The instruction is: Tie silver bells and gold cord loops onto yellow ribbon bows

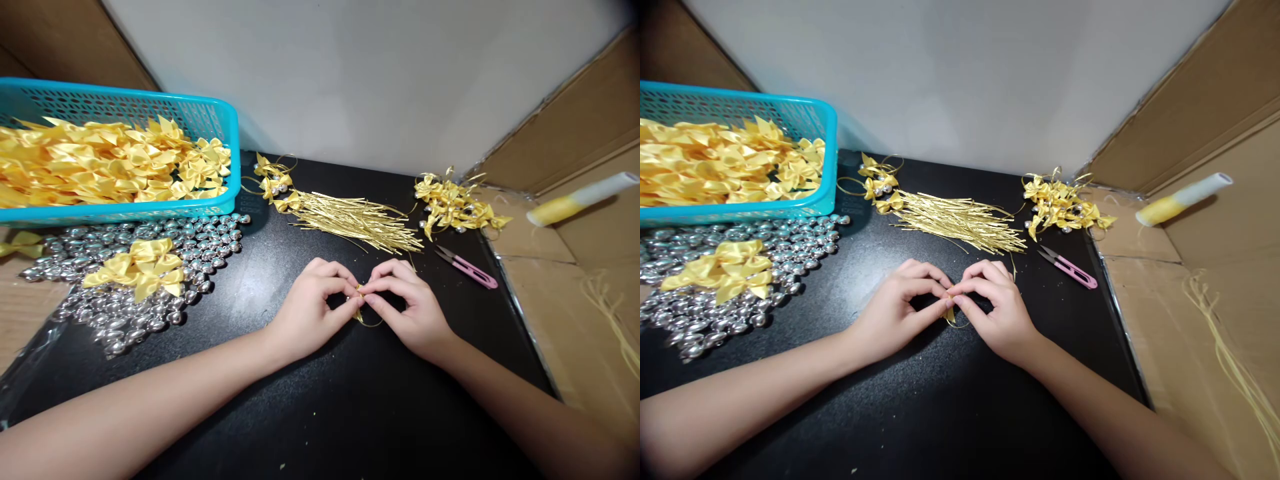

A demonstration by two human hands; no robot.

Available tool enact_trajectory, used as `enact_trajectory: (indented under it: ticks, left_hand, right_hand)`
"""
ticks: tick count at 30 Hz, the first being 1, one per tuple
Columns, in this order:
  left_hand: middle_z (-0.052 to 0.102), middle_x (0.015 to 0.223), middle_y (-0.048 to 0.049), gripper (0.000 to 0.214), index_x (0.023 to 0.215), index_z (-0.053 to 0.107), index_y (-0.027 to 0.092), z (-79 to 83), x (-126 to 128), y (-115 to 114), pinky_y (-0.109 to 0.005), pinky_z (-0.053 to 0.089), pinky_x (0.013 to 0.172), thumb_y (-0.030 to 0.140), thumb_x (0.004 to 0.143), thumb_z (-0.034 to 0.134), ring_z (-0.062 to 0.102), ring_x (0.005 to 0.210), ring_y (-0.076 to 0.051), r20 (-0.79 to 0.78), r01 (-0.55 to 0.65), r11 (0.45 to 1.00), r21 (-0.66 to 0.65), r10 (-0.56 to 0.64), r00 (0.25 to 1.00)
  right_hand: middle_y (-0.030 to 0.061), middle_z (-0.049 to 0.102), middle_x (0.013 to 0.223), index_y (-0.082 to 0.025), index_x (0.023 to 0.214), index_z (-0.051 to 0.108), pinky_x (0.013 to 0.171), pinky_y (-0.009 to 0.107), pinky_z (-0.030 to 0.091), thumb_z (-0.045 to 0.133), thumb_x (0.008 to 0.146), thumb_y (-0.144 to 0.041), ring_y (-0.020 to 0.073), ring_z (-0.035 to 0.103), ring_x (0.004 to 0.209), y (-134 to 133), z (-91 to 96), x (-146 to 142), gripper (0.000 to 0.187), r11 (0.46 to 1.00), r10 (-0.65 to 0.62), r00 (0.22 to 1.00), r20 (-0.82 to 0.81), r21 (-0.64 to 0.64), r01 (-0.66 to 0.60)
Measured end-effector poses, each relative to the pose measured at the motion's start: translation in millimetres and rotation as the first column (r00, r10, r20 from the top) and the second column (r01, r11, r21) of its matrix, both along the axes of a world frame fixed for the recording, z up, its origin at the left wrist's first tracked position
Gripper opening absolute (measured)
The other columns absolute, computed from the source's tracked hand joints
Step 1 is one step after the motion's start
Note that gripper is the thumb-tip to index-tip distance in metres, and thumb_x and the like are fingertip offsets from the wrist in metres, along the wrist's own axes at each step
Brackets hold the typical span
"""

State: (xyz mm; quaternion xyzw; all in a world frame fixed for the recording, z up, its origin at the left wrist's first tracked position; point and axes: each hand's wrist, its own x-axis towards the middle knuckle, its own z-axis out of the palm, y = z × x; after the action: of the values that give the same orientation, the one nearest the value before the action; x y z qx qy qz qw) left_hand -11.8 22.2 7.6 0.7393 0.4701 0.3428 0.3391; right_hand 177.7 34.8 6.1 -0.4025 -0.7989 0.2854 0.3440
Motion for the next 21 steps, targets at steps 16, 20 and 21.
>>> enact_trajectory:
  ticks: [16, 20, 21]
  left_hand:
    - [0.071, 0.090, -0.0009, 0.008, 0.077, 0.074, 0.021, -0.9, 0.9, 1.5, -0.032, 0.042, 0.081, 0.021, 0.084, 0.070, 0.058, 0.089, -0.018, -0.005, 0.002, 1.000, 0.003, -0.002, 1.000]
    - [0.071, 0.090, -0.0009, 0.007, 0.078, 0.074, 0.021, -0.5, 0.4, 0.8, -0.032, 0.043, 0.081, 0.022, 0.084, 0.070, 0.058, 0.089, -0.018, -0.001, -0.003, 1.000, 0.003, 0.003, 1.000]
    - [0.071, 0.090, -0.0008, 0.007, 0.078, 0.074, 0.021, -0.3, 0.4, 0.7, -0.032, 0.043, 0.080, 0.022, 0.084, 0.070, 0.058, 0.089, -0.018, 0.001, -0.003, 1.000, 0.003, 0.003, 1.000]
  right_hand:
    - [0.0017, 0.060, 0.084, -0.020, 0.077, 0.060, 0.079, 0.033, 0.043, 0.066, 0.082, -0.015, 0.0173, 0.056, 0.085, 0.3, -1.0, 0.6, 0.010, 0.998, -0.043, 0.999, -0.022, -0.047, 0.042]
    - [0.0021, 0.059, 0.085, -0.020, 0.078, 0.061, 0.079, 0.034, 0.042, 0.065, 0.083, -0.016, 0.0177, 0.056, 0.085, 0.1, -0.5, 0.2, 0.008, 0.998, -0.043, 0.999, 0.002, -0.053, 0.043]
    - [0.0022, 0.060, 0.085, -0.020, 0.078, 0.062, 0.079, 0.034, 0.042, 0.065, 0.083, -0.016, 0.0177, 0.056, 0.085, 0.1, -0.5, 0.1, 0.007, 0.998, -0.043, 0.999, 0.008, -0.053, 0.043]
